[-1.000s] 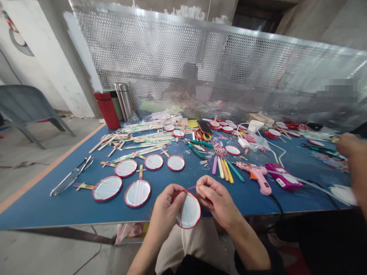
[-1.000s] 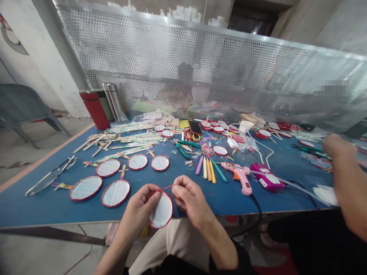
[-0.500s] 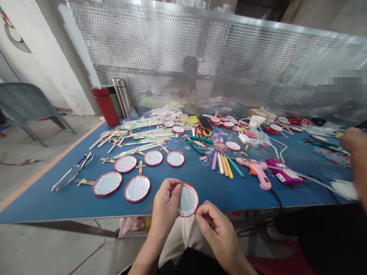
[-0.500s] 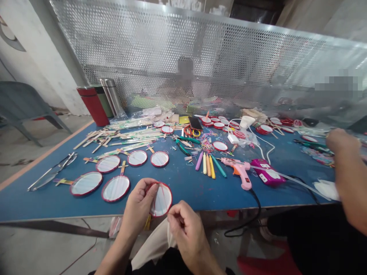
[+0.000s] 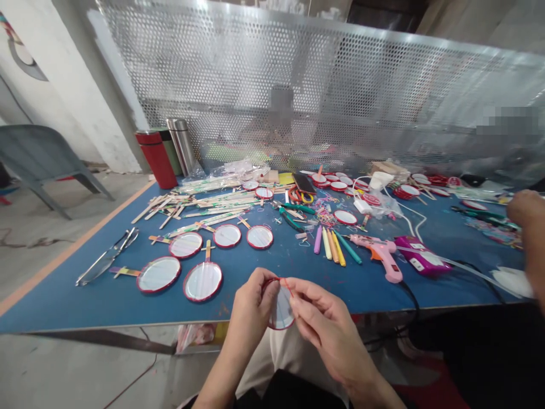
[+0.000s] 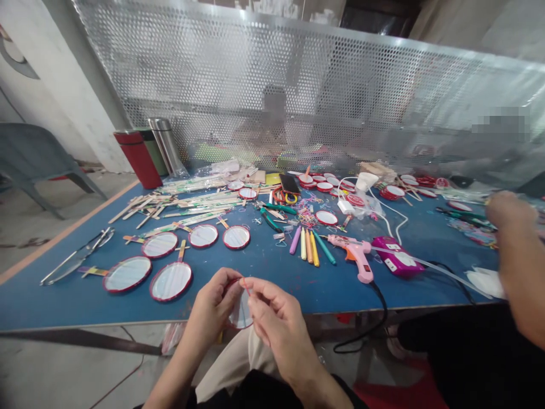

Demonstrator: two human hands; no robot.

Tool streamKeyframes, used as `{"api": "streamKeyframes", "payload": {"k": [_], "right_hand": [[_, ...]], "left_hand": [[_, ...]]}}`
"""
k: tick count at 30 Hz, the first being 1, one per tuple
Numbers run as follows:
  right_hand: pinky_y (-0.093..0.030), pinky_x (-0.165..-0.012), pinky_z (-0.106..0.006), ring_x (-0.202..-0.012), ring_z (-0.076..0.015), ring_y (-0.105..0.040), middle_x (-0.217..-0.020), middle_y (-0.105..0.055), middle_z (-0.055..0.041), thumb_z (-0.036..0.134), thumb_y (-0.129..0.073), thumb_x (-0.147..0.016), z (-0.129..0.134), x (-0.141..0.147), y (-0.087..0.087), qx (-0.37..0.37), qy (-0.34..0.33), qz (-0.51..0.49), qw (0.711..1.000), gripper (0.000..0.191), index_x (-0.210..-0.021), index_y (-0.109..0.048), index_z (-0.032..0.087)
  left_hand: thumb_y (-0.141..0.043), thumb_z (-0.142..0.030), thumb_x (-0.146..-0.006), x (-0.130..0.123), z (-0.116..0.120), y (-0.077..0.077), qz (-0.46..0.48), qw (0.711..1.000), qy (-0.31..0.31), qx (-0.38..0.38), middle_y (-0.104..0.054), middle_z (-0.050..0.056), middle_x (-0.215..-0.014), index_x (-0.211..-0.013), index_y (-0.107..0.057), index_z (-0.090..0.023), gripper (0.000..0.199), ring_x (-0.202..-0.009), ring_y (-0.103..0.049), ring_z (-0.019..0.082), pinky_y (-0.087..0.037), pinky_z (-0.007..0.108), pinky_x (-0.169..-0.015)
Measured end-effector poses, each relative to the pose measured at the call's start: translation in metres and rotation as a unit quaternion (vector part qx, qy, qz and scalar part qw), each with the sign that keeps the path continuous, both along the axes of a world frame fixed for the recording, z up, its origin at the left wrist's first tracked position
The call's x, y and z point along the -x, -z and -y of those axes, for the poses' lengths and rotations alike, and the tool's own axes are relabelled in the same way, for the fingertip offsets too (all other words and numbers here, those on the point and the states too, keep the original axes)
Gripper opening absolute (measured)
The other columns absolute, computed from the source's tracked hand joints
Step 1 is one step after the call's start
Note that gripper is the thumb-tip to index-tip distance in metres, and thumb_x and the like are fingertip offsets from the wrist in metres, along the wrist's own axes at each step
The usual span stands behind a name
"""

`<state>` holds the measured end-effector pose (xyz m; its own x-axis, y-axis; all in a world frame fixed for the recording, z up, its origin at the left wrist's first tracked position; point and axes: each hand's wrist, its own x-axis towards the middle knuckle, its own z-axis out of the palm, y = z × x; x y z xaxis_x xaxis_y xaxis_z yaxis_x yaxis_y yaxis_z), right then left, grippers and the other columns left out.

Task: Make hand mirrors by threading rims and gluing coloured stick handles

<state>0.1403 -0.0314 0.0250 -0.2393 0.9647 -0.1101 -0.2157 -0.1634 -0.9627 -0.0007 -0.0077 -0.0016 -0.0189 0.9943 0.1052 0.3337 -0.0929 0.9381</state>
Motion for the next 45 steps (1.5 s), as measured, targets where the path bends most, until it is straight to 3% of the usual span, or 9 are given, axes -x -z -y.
{"api": "streamKeyframes", "payload": {"k": [6,16,21,24,28,32,37,45], "right_hand": [[-0.018,-0.044,-0.017,-0.049,-0.0033,-0.024,-0.066,-0.040,0.0040,0.037,-0.064,-0.085,0.001,-0.004,0.010,0.023,0.010,-0.011,1.000,0.029,-0.110,-0.068,0.022],[-0.017,-0.036,-0.018,-0.041,-0.0040,-0.025,-0.061,-0.046,0.0034,0.044,-0.062,-0.084,0.019,-0.013,0.027,-0.027,0.041,0.117,0.992,0.029,-0.094,-0.070,0.018],[-0.029,-0.041,-0.017,-0.040,-0.0054,-0.040,-0.052,-0.049,0.0046,0.048,-0.066,-0.079,0.020,-0.012,0.034,0.001,0.069,0.122,0.990,0.032,-0.080,-0.064,0.016],[-0.029,-0.040,-0.017,-0.038,-0.0062,-0.043,-0.048,-0.056,0.0019,0.049,-0.066,-0.079,0.020,-0.009,0.038,0.018,0.071,0.128,0.989,0.034,-0.077,-0.062,0.015],[-0.023,-0.036,-0.016,-0.034,-0.0055,-0.040,-0.046,-0.062,-0.0022,0.051,-0.068,-0.077,0.020,-0.004,0.039,0.040,0.089,0.109,0.989,0.038,-0.079,-0.063,0.014],[-0.018,-0.034,-0.015,-0.036,-0.0064,-0.047,-0.060,-0.067,-0.0055,0.051,-0.073,-0.072,0.020,0.000,0.037,0.052,0.116,0.062,0.990,0.038,-0.077,-0.063,0.014],[-0.014,-0.033,-0.014,-0.029,-0.0020,-0.030,-0.041,-0.057,0.0013,0.049,-0.072,-0.073,0.021,0.001,0.040,0.090,0.110,0.028,0.989,0.037,-0.080,-0.061,0.014],[-0.015,-0.033,-0.014,-0.030,-0.0024,-0.033,-0.042,-0.059,-0.0003,0.050,-0.073,-0.071,0.021,0.003,0.042,0.100,0.112,0.028,0.988,0.040,-0.076,-0.061,0.012]], "left_hand": [[-0.048,-0.031,-0.086,0.000,-0.001,0.001,0.038,0.999,-0.032,0.020,-0.062,-0.002,-0.070,-0.083,-0.058,-0.021,0.014,-0.062,-0.055,0.014,-0.041,0.023,-0.057],[-0.050,-0.032,-0.086,0.000,-0.001,0.002,0.072,0.994,-0.083,0.017,-0.062,-0.001,-0.069,-0.086,-0.059,-0.020,0.016,-0.060,-0.056,0.015,-0.041,0.024,-0.055],[-0.050,-0.033,-0.086,-0.001,0.001,0.003,0.070,0.993,-0.094,0.019,-0.062,-0.002,-0.068,-0.086,-0.059,-0.020,0.016,-0.059,-0.054,0.014,-0.040,0.024,-0.055],[-0.050,-0.034,-0.086,-0.002,0.001,0.002,0.071,0.992,-0.099,0.016,-0.063,-0.001,-0.070,-0.086,-0.060,-0.020,0.016,-0.062,-0.056,0.015,-0.041,0.024,-0.056],[-0.049,-0.034,-0.087,-0.003,0.001,0.002,0.073,0.993,-0.096,0.008,-0.063,-0.001,-0.072,-0.087,-0.059,-0.020,0.017,-0.063,-0.056,0.015,-0.042,0.024,-0.058],[-0.049,-0.035,-0.088,-0.004,0.002,0.003,0.071,0.993,-0.095,0.008,-0.063,-0.001,-0.072,-0.088,-0.059,-0.020,0.018,-0.065,-0.057,0.016,-0.043,0.025,-0.060],[-0.048,-0.036,-0.089,-0.003,0.002,0.004,0.068,0.992,-0.104,0.009,-0.063,-0.001,-0.074,-0.089,-0.059,-0.021,0.018,-0.065,-0.057,0.016,-0.043,0.025,-0.061],[-0.049,-0.035,-0.088,-0.004,0.002,0.003,0.063,0.992,-0.111,-0.002,-0.063,-0.001,-0.072,-0.087,-0.059,-0.020,0.018,-0.064,-0.057,0.015,-0.042,0.025,-0.059]]}}
